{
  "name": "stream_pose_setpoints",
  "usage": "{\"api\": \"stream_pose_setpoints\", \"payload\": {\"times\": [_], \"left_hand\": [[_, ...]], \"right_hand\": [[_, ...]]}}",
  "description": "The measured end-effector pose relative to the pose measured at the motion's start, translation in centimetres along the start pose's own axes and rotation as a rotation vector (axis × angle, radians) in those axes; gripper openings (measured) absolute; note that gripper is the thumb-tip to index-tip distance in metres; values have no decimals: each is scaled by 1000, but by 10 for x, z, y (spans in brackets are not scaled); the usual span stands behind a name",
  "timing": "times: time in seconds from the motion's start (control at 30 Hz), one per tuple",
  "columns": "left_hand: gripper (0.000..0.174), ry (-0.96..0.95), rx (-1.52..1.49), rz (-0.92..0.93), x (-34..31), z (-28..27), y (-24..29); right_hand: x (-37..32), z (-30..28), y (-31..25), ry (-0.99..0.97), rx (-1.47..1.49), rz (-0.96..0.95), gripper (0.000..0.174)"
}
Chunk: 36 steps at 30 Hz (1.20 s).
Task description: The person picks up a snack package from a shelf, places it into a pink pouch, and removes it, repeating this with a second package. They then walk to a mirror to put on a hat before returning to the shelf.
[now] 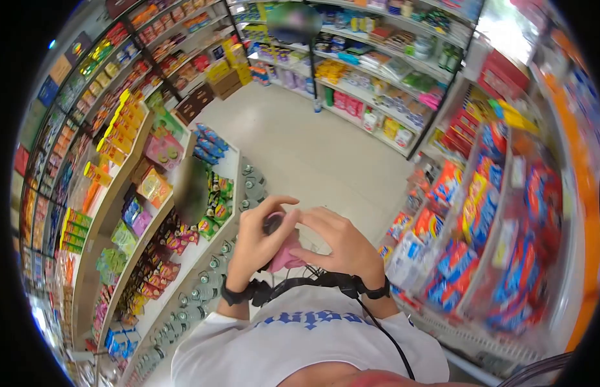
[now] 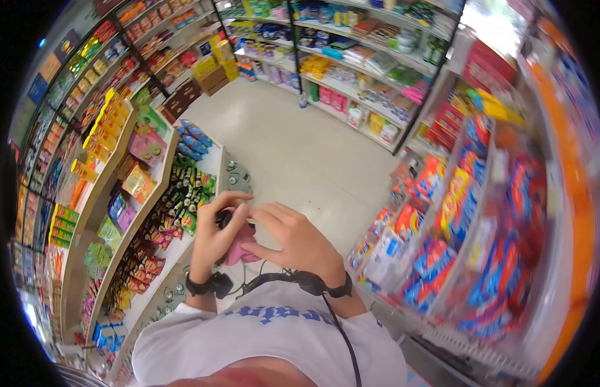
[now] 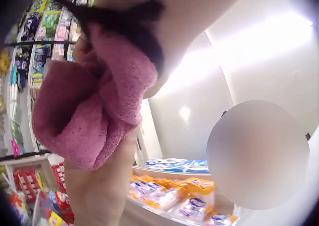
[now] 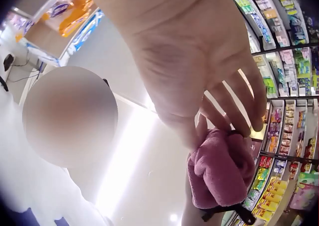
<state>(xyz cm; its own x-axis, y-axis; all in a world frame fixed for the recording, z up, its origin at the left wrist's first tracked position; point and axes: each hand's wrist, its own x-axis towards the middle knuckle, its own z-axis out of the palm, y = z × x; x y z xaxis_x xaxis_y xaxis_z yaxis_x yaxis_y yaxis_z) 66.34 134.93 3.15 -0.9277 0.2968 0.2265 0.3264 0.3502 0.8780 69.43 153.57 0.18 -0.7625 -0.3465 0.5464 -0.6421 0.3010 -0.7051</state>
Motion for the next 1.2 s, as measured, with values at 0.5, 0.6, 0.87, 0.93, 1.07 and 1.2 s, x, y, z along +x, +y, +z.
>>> {"api": "stream_pose_setpoints", "payload": {"times": [0.5,0.6,0.87,0.93,1.07,1.2], "left_hand": [[40,-14,-286,36,380,-124,-214],[22,99,-280,56,475,-175,-253],[21,290,-174,6,695,-270,-357],[21,322,-180,-31,745,-290,-398],[19,409,-69,-88,854,-341,-469],[16,484,-73,-231,960,-408,-512]], "right_hand": [[379,-1,309,-129,84,141,42],[489,12,363,-149,31,83,40],[706,31,513,-275,176,174,48],[763,46,564,-332,210,128,53],[885,79,675,-457,305,4,65],[1020,118,765,-619,378,-16,70]]}}
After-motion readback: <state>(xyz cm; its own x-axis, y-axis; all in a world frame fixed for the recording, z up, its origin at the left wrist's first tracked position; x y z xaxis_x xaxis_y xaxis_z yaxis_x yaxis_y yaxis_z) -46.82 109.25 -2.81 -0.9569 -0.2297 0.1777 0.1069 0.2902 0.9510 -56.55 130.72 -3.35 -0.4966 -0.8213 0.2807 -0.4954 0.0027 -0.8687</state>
